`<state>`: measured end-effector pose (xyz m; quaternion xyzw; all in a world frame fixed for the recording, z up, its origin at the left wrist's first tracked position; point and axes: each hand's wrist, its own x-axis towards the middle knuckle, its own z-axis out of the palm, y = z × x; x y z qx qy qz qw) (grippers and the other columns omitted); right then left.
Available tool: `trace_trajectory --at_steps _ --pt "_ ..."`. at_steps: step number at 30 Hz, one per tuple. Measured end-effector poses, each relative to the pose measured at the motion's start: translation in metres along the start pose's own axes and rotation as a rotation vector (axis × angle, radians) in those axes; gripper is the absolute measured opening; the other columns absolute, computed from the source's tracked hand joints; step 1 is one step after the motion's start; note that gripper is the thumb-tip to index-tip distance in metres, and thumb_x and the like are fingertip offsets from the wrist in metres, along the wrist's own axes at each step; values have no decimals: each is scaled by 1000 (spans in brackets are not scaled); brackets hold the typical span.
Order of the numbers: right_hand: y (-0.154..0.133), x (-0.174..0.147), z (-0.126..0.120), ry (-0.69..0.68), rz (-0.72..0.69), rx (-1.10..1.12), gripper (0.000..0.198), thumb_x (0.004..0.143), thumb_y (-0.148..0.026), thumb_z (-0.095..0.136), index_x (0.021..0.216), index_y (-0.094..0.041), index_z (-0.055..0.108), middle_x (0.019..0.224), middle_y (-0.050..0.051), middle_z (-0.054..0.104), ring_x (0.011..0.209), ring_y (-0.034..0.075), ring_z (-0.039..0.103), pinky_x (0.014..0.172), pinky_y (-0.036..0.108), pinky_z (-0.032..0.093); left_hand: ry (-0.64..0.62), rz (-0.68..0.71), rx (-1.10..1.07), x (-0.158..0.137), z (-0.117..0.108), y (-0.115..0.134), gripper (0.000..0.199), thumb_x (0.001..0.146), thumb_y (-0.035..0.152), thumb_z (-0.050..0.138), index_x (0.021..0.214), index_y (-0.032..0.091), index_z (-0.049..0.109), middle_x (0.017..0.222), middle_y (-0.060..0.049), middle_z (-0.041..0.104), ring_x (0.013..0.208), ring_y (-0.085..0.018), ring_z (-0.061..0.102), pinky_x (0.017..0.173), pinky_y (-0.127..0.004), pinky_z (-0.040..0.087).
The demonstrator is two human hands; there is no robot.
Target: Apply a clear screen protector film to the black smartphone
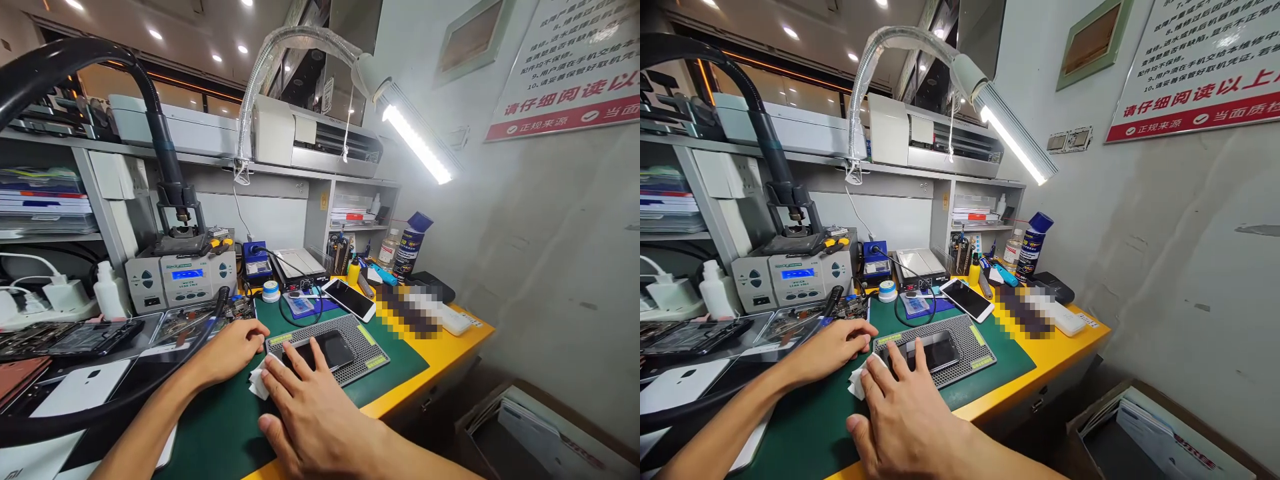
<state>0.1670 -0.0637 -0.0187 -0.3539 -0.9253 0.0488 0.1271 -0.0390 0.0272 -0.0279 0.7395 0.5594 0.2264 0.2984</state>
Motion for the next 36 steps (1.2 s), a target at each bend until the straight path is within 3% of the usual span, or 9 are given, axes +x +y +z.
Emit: trace_trajectory --at_steps 6,13,18,25,30,36 --pt "3 -17 10 -66 7 70 63 103 -50 29 155 -16 34 163 9 29 152 38 12 115 74 1 -5 -10 -21 2 1 -2 43 83 46 43 105 16 66 91 -7 74 85 -24 68 76 -32 49" --pt "10 -39 -1 -82 74 43 60 104 -45 29 156 -17 33 164 6 26 152 40 12 116 74 1 -15 -17 -12 1 0 -1 44 83 48 45 106 17 67 90 -5 74 82 -24 66 74 -32 48" --pt "28 -60 -5 -25 162 -33 56 105 -42 30 158 -22 30 164 2 25 152 36 13 118 71 6 -6 -25 -13 -2 -1 1 43 82 48 46 105 18 68 88 -5 73 81 -24 65 73 -31 47" --pt "62 -85 -11 48 274 -159 53 106 -37 31 157 -22 31 161 6 32 150 36 22 116 74 18 15 -35 -25 -1 0 3 42 79 47 49 100 19 71 82 -5 73 75 -24 63 67 -31 44" --pt "74 -86 -14 60 305 -171 53 106 -39 31 156 -23 33 159 7 37 151 34 20 116 73 21 51 -26 -65 -3 -1 4 38 76 46 53 95 19 73 81 -5 74 74 -24 65 66 -30 44" --pt "83 -63 -20 8 322 -140 54 106 -42 28 152 -18 42 157 8 41 150 35 26 116 72 22 41 -40 -56 -6 -2 9 41 78 46 50 98 18 73 85 -6 75 78 -25 67 70 -32 46"
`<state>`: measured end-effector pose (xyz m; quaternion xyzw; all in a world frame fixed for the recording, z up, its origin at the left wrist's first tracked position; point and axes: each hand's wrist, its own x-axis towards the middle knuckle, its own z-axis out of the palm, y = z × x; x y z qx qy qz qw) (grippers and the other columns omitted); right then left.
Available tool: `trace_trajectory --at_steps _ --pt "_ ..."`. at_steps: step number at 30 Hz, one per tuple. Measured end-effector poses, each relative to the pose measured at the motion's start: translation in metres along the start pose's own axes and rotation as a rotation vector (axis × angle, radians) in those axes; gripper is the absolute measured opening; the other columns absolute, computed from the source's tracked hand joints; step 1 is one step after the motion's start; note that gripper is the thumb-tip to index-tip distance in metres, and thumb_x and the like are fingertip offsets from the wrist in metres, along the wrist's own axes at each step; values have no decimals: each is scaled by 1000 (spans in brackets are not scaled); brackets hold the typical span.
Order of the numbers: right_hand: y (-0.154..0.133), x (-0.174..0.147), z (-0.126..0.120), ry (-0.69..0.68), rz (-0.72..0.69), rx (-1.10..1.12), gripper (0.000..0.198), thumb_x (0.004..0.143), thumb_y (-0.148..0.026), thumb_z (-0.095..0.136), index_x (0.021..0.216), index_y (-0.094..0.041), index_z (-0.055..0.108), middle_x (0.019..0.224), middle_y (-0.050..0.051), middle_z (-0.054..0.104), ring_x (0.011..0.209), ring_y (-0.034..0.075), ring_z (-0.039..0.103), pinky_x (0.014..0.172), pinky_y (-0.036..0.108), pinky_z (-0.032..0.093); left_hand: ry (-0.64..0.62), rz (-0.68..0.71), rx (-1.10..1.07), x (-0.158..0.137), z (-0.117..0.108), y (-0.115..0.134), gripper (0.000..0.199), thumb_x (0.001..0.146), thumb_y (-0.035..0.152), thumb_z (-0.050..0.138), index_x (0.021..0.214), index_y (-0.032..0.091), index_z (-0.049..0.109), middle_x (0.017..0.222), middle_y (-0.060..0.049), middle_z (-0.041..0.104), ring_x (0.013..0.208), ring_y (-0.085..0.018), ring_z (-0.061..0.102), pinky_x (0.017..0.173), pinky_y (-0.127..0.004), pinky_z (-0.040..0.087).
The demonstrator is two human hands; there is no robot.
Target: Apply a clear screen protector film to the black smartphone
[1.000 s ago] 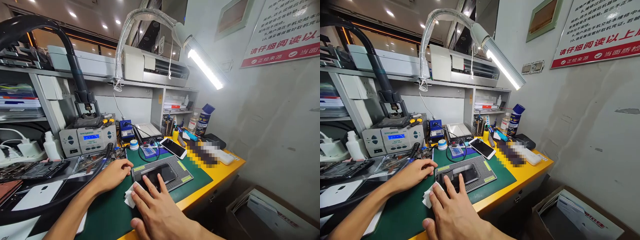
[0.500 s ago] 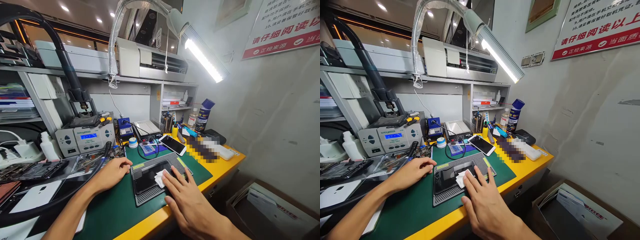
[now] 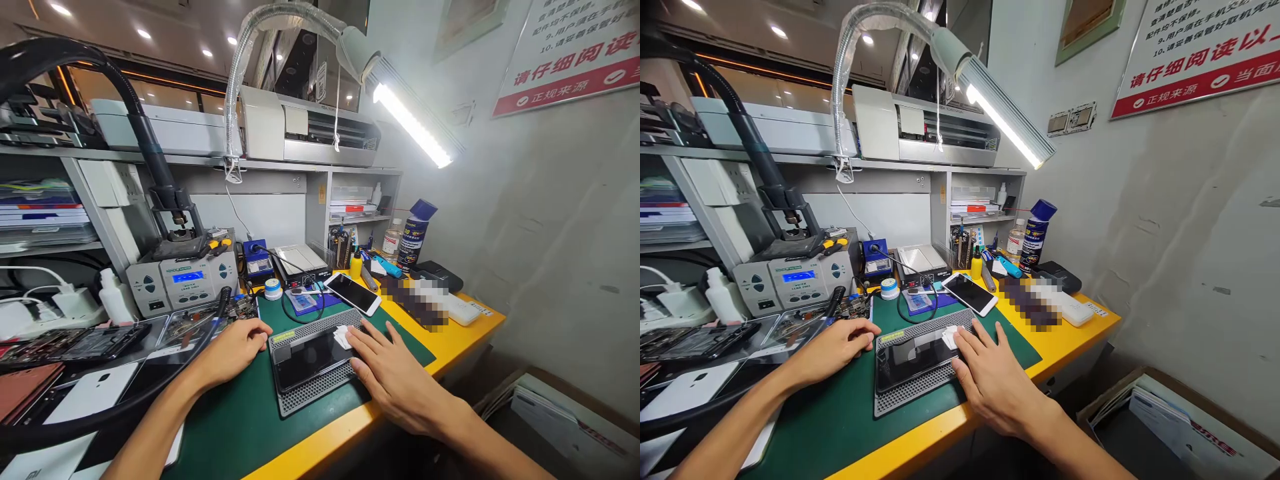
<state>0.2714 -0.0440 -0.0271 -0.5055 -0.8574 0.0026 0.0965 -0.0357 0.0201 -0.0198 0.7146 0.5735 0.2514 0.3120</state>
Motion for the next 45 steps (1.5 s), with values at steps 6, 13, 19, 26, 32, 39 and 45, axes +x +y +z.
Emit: trace_trajectory --at_steps 6,13,19,26,32,39,45 --pt "4 27 -1 -20 -26 -18 55 106 -42 25 148 -15 48 154 9 46 148 35 30 116 71 22 -33 -15 19 -1 0 3 42 81 42 46 104 16 70 91 -8 75 80 -26 68 69 -33 47" --pt "-19 42 2 -25 -132 -45 55 106 -41 24 148 -16 47 153 10 48 148 38 29 116 71 19 -23 11 61 2 0 1 35 83 31 45 102 16 70 88 -6 75 77 -22 67 66 -29 45" --pt "-64 56 4 -38 -272 -7 53 106 -39 23 146 -16 49 151 12 51 146 38 32 114 73 18 2 46 45 5 3 -6 33 80 23 46 100 16 72 85 -6 75 77 -21 67 68 -28 46" --pt "-95 60 6 -29 -363 1 51 105 -38 28 148 -17 47 152 12 49 146 38 32 115 74 14 60 90 14 4 3 -7 30 76 20 50 92 17 75 89 -8 77 79 -23 67 68 -29 45" --pt "-97 31 8 -55 -340 30 53 106 -44 27 153 -23 41 158 8 41 149 37 25 119 70 8 68 103 -37 5 5 -11 27 73 19 52 88 17 74 79 -7 76 74 -23 67 65 -29 45" --pt "-83 7 12 -36 -317 34 54 106 -42 29 156 -23 36 161 6 33 150 38 21 118 72 6 39 98 -43 3 4 -12 30 76 29 51 93 17 73 80 -6 75 74 -23 68 66 -31 46" --pt "-58 -9 9 46 -226 -10 52 104 -33 37 154 -19 39 159 10 37 148 39 27 117 72 16 10 63 -15 1 1 -5 36 79 38 49 96 17 72 83 -7 74 74 -24 67 66 -31 46"
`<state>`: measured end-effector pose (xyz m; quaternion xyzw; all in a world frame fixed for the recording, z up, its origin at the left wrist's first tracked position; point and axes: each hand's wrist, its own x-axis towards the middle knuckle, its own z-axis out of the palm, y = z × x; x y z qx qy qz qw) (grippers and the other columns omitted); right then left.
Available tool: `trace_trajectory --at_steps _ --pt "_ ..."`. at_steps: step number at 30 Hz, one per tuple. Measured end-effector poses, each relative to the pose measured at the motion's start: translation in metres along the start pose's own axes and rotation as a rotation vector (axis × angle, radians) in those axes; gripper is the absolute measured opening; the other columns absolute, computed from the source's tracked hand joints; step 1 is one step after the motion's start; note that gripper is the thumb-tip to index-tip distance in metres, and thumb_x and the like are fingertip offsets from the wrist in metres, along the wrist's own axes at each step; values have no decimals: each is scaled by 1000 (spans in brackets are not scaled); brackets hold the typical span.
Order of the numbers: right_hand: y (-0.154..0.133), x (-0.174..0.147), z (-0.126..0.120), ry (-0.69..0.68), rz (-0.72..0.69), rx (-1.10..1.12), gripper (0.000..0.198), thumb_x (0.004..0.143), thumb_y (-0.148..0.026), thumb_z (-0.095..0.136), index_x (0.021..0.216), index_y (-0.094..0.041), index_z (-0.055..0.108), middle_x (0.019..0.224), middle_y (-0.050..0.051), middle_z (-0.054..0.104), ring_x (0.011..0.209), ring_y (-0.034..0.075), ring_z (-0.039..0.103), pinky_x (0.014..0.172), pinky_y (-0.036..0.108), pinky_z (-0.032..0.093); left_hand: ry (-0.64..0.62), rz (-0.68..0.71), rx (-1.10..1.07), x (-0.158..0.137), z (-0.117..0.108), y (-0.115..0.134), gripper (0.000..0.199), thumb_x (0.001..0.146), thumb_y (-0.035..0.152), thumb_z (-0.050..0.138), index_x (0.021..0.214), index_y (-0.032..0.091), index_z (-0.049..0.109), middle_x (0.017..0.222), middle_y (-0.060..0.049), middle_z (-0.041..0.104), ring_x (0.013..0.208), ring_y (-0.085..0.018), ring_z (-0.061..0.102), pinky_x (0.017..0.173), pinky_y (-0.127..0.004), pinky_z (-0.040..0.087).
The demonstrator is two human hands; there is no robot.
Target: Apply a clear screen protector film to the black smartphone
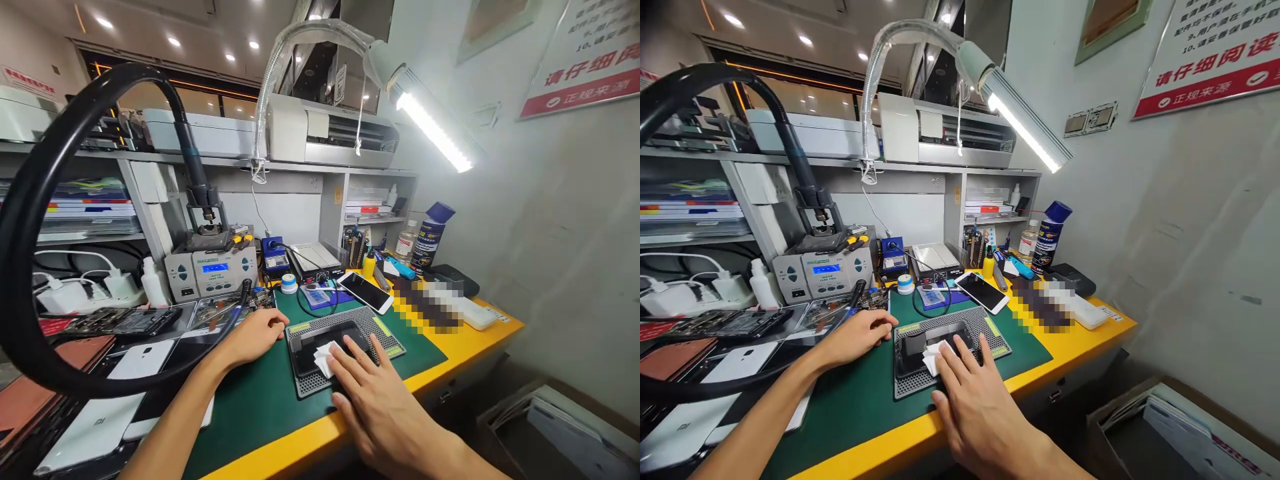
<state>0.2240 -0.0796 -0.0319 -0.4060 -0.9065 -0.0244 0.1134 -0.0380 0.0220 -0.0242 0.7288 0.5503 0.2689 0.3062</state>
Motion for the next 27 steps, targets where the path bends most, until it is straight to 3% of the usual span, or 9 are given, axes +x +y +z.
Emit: trace_trajectory --at_steps 7,13,18,22,25,27 --pt "43 -15 -7 135 110 -27 42 102 -28 41 139 -17 58 144 13 58 139 36 46 115 68 29 -28 -39 -18 -4 -1 4 39 82 43 49 100 16 70 85 -6 73 71 -22 64 66 -30 45" --pt "77 -10 8 264 87 16 32 101 -20 44 122 -21 68 126 10 71 130 33 57 112 62 36 -42 -38 -16 -4 -1 6 40 84 44 50 104 16 69 83 -6 71 71 -20 61 65 -30 44" --pt "90 -8 17 264 16 16 33 99 -12 42 114 -21 70 115 9 75 119 31 65 107 60 41 -1 -104 -105 -5 1 14 44 83 49 52 104 15 68 81 -6 68 68 -19 60 61 -29 44" --pt "91 -10 1 289 12 128 30 100 -17 43 106 -22 72 105 9 75 111 27 67 104 49 46 245 -59 -260 -4 -4 19 45 81 50 56 107 15 67 79 -3 65 63 -16 57 58 -27 44" --pt "90 -4 -21 239 135 401 29 101 -33 45 101 -24 72 99 6 74 91 22 68 84 35 53 514 -10 -416 -4 -16 18 45 80 47 62 111 15 65 78 -1 63 59 -13 54 59 -26 45" --pt "91 8 -34 155 256 585 34 101 -43 46 95 -24 73 92 4 73 78 19 65 68 30 50 649 -6 -508 -5 -24 15 45 78 44 66 112 14 65 77 1 62 58 -11 52 57 -25 45"
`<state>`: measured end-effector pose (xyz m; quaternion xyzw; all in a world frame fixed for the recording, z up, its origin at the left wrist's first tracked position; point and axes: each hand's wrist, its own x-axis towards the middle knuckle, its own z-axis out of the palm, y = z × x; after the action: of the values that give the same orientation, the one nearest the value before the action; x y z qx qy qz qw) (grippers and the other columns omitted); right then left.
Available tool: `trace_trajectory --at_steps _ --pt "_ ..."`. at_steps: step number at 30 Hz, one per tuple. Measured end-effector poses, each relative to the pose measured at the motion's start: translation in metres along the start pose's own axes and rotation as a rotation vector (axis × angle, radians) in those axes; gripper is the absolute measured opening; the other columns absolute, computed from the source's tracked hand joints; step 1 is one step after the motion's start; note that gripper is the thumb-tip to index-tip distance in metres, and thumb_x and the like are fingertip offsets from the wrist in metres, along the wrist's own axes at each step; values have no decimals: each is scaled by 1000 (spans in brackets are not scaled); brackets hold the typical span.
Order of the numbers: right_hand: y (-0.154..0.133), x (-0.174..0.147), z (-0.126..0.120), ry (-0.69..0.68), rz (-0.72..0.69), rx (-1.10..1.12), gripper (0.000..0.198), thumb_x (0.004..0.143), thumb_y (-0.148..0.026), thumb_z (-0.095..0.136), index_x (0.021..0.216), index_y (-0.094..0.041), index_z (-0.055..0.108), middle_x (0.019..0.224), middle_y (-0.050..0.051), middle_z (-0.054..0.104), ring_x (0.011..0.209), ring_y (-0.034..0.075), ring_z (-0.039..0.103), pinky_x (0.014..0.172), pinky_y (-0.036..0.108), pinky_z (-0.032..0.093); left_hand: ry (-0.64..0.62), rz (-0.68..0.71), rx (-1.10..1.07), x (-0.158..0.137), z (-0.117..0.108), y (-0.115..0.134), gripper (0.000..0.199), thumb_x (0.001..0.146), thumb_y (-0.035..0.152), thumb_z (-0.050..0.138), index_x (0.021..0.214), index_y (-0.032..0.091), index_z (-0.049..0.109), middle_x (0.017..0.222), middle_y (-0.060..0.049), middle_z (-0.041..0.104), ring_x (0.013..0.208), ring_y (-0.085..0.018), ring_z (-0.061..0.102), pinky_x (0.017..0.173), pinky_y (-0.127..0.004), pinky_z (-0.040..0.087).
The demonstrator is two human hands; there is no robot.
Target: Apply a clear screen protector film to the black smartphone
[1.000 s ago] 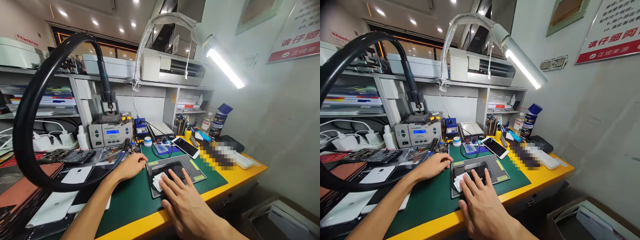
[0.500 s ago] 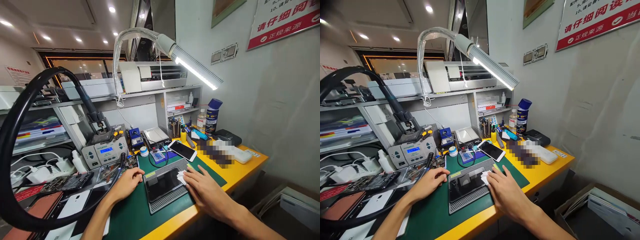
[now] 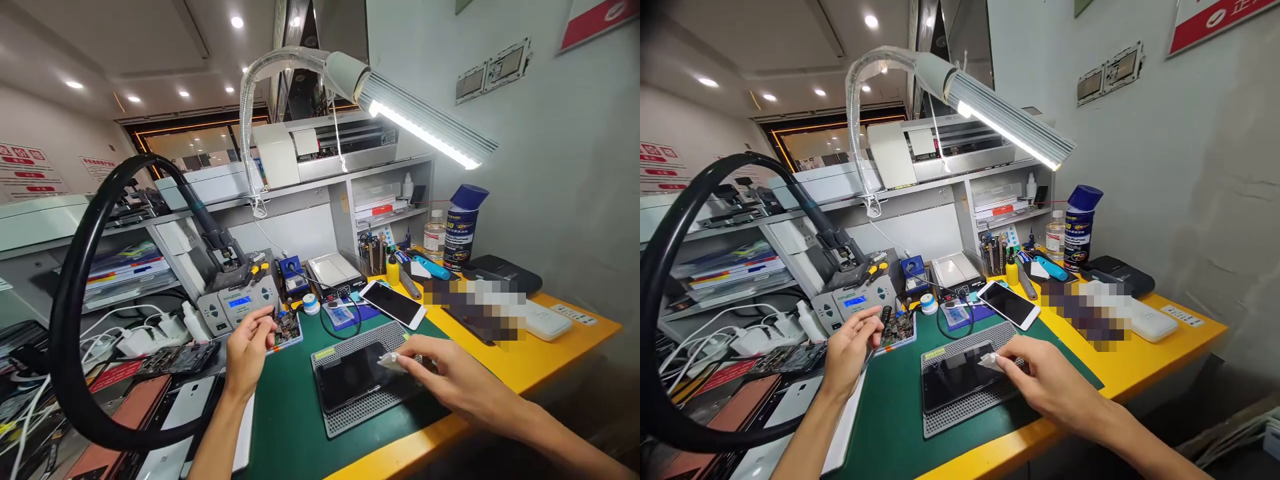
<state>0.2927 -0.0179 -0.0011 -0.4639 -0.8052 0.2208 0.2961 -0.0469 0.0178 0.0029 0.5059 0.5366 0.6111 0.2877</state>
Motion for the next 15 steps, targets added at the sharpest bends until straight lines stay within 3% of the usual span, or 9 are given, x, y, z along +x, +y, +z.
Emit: trace_trajectory --at_steps 3,9,15 --pt "-7 33 -2 -92 77 183 38 98 -50 49 91 -21 74 87 2 72 76 18 62 64 26 46 93 -3 -56 4 -6 -1 44 76 41 69 110 14 66 76 1 61 57 -9 50 53 -22 42" --pt "-2 111 26 -275 98 261 39 93 -46 50 88 -13 71 69 2 66 55 13 54 46 22 38 47 -16 -9 0 2 -4 44 76 40 66 109 12 65 76 1 62 55 -10 51 52 -23 44" --pt "3 126 34 -321 47 141 31 90 -35 53 85 -13 75 71 5 71 56 17 62 54 26 43 -14 -6 81 -5 8 -5 41 80 40 63 110 14 66 75 0 62 58 -12 53 55 -25 45"
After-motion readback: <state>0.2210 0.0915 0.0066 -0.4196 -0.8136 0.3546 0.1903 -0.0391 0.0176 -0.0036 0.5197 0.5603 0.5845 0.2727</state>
